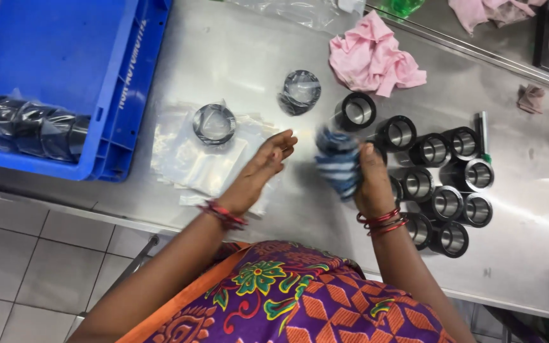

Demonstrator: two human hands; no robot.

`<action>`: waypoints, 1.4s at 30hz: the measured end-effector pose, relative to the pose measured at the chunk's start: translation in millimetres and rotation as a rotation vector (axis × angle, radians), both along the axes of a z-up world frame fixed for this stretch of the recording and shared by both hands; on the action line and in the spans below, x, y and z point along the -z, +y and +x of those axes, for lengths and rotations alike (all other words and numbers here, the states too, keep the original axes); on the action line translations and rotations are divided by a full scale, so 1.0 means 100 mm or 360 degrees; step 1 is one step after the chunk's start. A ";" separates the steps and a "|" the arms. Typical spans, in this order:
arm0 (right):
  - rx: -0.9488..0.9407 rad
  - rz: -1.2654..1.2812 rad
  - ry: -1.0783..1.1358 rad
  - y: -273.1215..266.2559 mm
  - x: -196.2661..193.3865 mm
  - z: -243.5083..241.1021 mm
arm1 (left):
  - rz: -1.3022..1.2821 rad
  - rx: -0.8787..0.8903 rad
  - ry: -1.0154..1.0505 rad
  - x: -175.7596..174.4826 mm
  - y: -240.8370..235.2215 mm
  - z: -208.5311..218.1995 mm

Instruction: Inspecting, marking, and packaging metal bushings at a fabrication station.

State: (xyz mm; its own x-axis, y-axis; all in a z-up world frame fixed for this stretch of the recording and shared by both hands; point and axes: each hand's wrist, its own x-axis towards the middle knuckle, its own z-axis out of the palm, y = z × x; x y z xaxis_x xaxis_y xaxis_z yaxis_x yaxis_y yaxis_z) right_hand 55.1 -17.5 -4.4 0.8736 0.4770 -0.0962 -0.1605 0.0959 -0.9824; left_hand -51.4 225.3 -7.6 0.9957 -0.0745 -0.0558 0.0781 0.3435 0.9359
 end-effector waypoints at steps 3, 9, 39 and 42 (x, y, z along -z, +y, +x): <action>-0.0363 0.0013 -0.0277 0.58 -0.29 -0.32 | -0.0387 -0.0228 0.0004 0.23 -0.37 0.16; -0.0192 -0.0496 -0.1145 0.79 -0.24 -0.19 | -0.0968 -0.0035 -0.0006 0.05 -0.73 0.25; -0.0636 -0.1719 -0.1439 0.20 -0.46 -0.11 | 0.1175 -0.0120 -0.0286 -0.15 0.67 -0.18; -0.0413 -0.1660 -0.1052 0.73 -0.60 0.18 | 0.1344 -0.0103 -0.0178 -0.14 0.78 -0.28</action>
